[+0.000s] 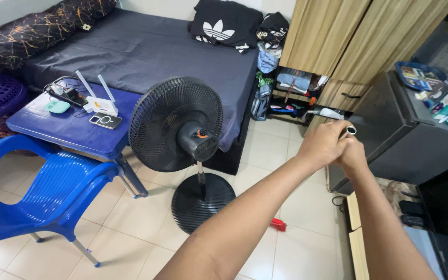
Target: The person wipes the surface of a mirror with a cloth, then wipes the handle of a door, and subsequently organizes several pairs of shoes on a rack by hand.
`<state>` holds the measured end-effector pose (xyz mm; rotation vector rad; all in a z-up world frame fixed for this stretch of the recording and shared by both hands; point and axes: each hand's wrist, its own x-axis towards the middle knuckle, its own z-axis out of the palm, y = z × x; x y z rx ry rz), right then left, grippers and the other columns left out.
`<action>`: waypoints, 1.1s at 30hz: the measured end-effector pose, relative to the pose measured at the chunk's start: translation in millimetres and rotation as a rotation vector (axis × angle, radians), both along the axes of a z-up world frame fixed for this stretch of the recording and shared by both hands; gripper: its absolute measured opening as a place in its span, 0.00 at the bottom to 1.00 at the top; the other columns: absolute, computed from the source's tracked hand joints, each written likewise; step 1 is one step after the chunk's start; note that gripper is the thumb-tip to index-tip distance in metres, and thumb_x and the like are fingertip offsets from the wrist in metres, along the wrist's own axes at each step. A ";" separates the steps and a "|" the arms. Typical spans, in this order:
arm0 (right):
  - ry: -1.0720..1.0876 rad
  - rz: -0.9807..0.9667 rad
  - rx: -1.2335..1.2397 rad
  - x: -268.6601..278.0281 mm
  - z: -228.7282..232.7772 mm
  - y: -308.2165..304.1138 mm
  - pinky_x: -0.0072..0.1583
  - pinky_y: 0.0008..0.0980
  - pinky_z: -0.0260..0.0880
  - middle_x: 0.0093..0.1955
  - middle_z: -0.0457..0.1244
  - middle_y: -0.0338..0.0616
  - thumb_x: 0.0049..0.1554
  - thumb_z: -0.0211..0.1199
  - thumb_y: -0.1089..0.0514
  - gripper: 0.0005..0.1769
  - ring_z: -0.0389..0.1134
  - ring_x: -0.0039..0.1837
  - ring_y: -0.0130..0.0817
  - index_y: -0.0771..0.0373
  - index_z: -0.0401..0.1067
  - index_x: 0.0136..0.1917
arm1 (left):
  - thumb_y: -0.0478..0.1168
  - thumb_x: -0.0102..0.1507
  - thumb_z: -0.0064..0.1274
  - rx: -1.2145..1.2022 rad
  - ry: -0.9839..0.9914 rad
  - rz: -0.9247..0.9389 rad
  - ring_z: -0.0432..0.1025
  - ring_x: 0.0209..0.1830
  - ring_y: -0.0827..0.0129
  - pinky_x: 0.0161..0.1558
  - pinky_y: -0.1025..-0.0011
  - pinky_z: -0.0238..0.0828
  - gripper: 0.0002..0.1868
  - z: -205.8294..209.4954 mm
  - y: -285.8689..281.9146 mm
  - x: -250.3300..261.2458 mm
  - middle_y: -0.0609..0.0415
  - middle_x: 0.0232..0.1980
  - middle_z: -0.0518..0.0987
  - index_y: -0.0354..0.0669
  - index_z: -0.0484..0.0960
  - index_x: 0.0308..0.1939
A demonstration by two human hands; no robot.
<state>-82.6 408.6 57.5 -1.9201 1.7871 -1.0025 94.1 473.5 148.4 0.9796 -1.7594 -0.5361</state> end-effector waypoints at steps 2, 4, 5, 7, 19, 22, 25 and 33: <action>-0.074 0.047 0.101 -4.0 4.6 15.3 0.46 0.43 0.73 0.46 0.71 0.53 0.44 0.71 0.62 0.22 0.73 0.48 0.44 0.70 0.73 0.52 | 0.45 0.63 0.55 0.013 -0.064 0.009 0.79 0.48 0.49 0.51 0.55 0.75 0.15 2.5 5.9 -10.3 0.45 0.46 0.85 0.46 0.83 0.51; -0.148 0.096 0.205 -11.6 -1.0 32.5 0.44 0.41 0.72 0.44 0.71 0.52 0.46 0.71 0.65 0.18 0.72 0.46 0.41 0.72 0.74 0.51 | 0.43 0.63 0.55 0.028 -0.064 0.013 0.79 0.47 0.47 0.50 0.54 0.74 0.14 1.2 14.1 -19.4 0.44 0.45 0.85 0.46 0.82 0.52; -0.190 0.084 0.301 -13.3 -7.2 42.9 0.42 0.43 0.70 0.42 0.70 0.56 0.50 0.68 0.64 0.15 0.70 0.43 0.43 0.76 0.75 0.49 | 0.43 0.63 0.55 0.025 -0.065 0.014 0.79 0.47 0.47 0.50 0.54 0.74 0.14 1.4 16.7 -23.6 0.44 0.45 0.85 0.46 0.82 0.52; -0.228 0.073 0.400 -18.9 -7.5 55.5 0.40 0.44 0.68 0.40 0.68 0.60 0.54 0.65 0.63 0.15 0.69 0.40 0.45 0.81 0.75 0.48 | 0.42 0.64 0.54 -0.012 -0.013 -0.039 0.79 0.48 0.47 0.50 0.54 0.75 0.16 2.2 22.6 -33.1 0.44 0.46 0.84 0.45 0.80 0.55; -0.037 -0.076 0.057 -52.0 -24.2 86.5 0.57 0.43 0.69 0.55 0.70 0.61 0.57 0.64 0.55 0.20 0.72 0.58 0.53 0.69 0.73 0.59 | 0.40 0.65 0.54 -0.033 0.068 -0.056 0.78 0.51 0.47 0.52 0.55 0.74 0.14 -4.0 57.3 -75.5 0.44 0.50 0.84 0.46 0.80 0.55; -0.154 -0.151 0.039 -74.8 -61.4 84.8 0.57 0.46 0.68 0.55 0.69 0.61 0.56 0.63 0.53 0.21 0.72 0.59 0.55 0.67 0.72 0.60 | 0.39 0.63 0.55 0.065 0.066 -0.087 0.79 0.48 0.48 0.50 0.56 0.76 0.14 -24.1 69.4 -83.0 0.44 0.45 0.84 0.48 0.81 0.53; -0.046 -0.154 0.023 -102.6 -104.6 95.0 0.59 0.49 0.69 0.53 0.70 0.65 0.61 0.60 0.53 0.18 0.71 0.60 0.61 0.66 0.75 0.59 | 0.38 0.63 0.55 0.145 0.134 -0.115 0.80 0.47 0.49 0.50 0.57 0.77 0.12 -46.1 83.6 -97.1 0.46 0.45 0.84 0.48 0.80 0.51; 0.213 -0.249 0.091 -162.4 -171.1 129.3 0.58 0.51 0.71 0.51 0.71 0.61 0.55 0.63 0.53 0.17 0.72 0.57 0.58 0.63 0.76 0.55 | 0.36 0.62 0.55 0.300 0.015 -0.238 0.78 0.50 0.48 0.50 0.57 0.74 0.14 -71.9 125.7 -122.1 0.44 0.49 0.84 0.48 0.79 0.53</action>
